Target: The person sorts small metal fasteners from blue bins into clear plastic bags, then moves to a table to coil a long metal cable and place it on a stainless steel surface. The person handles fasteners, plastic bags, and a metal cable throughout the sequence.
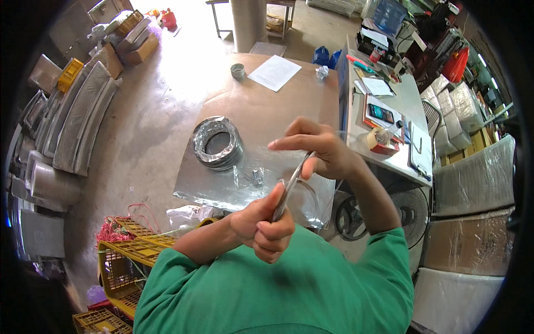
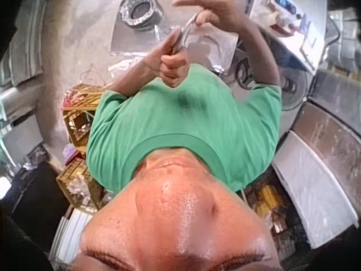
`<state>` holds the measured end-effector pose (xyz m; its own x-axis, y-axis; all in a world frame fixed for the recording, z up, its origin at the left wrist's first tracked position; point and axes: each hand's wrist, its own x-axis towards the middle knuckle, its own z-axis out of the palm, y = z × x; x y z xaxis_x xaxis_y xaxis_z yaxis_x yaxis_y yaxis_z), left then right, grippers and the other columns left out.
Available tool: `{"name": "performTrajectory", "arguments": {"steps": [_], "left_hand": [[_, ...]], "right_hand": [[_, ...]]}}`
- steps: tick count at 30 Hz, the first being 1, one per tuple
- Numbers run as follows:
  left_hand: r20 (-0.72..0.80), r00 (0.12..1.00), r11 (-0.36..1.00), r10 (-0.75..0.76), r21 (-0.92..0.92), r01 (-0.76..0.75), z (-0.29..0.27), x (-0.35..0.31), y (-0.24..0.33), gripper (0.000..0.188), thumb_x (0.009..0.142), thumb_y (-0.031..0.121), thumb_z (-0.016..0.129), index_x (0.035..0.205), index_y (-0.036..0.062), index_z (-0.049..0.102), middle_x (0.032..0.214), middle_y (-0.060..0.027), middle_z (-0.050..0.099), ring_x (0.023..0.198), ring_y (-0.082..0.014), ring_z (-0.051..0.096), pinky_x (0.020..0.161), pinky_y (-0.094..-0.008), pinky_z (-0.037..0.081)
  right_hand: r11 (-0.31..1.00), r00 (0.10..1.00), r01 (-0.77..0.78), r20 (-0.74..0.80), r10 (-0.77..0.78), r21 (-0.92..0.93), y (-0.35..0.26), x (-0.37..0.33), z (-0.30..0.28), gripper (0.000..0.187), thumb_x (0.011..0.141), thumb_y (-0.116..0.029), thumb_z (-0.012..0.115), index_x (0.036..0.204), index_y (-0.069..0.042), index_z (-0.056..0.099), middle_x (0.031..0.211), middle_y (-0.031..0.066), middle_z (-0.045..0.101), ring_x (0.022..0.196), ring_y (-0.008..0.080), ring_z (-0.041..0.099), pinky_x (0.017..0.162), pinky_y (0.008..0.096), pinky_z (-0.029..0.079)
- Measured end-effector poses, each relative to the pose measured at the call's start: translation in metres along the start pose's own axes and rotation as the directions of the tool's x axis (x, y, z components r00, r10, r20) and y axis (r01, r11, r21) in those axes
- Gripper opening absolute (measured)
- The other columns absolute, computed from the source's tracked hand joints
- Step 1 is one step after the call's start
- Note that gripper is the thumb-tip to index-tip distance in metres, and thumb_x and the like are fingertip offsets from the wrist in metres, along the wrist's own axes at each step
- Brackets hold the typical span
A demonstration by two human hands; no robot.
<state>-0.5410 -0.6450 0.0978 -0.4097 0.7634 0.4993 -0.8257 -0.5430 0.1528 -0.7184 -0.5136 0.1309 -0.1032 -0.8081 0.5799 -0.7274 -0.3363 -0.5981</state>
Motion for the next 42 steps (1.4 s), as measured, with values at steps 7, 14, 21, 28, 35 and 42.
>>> {"name": "performTrajectory", "arguments": {"steps": [7,14,21,28,35,42], "left_hand": [[0.066,0.991,0.991,0.115,0.058,-0.118,0.010,0.003,0.004,0.072,0.097,0.075,0.017,0.059,0.0151,0.034,0.048,0.0083,0.025,0.036,-0.0081,0.016,0.035,-0.0252,0.015],[-0.510,0.767,0.754,0.388,0.654,0.053,0.006,-0.028,0.007,0.065,0.105,0.060,0.024,0.067,0.0110,0.043,0.054,0.0062,0.029,0.044,-0.0075,0.026,0.042,-0.0262,0.021],[-0.476,0.554,0.528,0.683,0.846,0.075,0.004,-0.014,0.002,0.053,0.108,0.050,0.029,0.074,0.0110,0.039,0.056,0.0055,0.031,0.048,-0.0057,0.025,0.045,-0.0257,0.021],[-0.161,0.707,0.562,0.689,0.735,-0.381,0.040,-0.003,0.035,0.051,0.108,0.053,0.022,0.075,0.0170,0.034,0.047,0.0084,0.022,0.038,-0.0063,0.014,0.041,-0.0263,0.017],[0.207,0.560,0.116,0.802,0.866,-0.486,0.065,0.023,0.056,0.051,0.107,0.055,0.017,0.074,0.0186,0.032,0.045,0.0085,0.024,0.035,-0.0076,0.020,0.040,-0.0269,0.021],[0.382,0.742,-0.734,0.551,0.645,0.213,0.006,0.018,0.061,0.052,0.101,0.054,0.043,0.073,0.0099,0.042,0.057,-0.0007,0.041,0.047,-0.0190,0.042,0.049,-0.0353,0.037]], "right_hand": [[0.447,0.937,-0.258,0.108,0.333,0.857,-0.007,-0.063,0.059,0.062,0.102,-0.056,0.047,0.110,0.002,0.067,0.079,0.0002,0.056,0.072,0.0076,0.049,0.063,0.0229,0.039],[0.790,0.844,-0.492,-0.020,0.535,0.367,-0.036,-0.060,0.023,0.032,0.102,-0.031,0.059,0.092,0.000,0.063,0.066,0.0041,0.053,0.061,0.0101,0.047,0.057,0.0279,0.040],[0.850,0.846,-0.507,-0.104,0.522,0.140,-0.035,-0.054,0.007,0.024,0.097,-0.025,0.066,0.100,-0.001,0.068,0.066,0.0062,0.059,0.061,0.0109,0.053,0.056,0.0294,0.043],[0.793,0.793,-0.246,-0.355,0.495,0.557,0.010,-0.058,0.023,0.036,0.103,-0.032,0.058,0.118,-0.001,0.067,0.073,-0.0038,0.052,0.068,0.0049,0.047,0.061,0.0218,0.039],[0.642,0.700,-0.332,-0.275,0.659,0.692,0.043,-0.078,0.114,0.045,0.109,-0.037,0.040,0.136,-0.004,0.057,0.075,-0.0057,0.046,0.066,0.0045,0.042,0.060,0.0205,0.036],[0.787,0.777,-0.474,-0.233,0.585,0.396,-0.004,-0.054,0.100,0.026,0.103,-0.023,0.056,0.116,-0.002,0.064,0.076,0.0107,0.066,0.071,0.0128,0.063,0.064,0.0310,0.050]]}}
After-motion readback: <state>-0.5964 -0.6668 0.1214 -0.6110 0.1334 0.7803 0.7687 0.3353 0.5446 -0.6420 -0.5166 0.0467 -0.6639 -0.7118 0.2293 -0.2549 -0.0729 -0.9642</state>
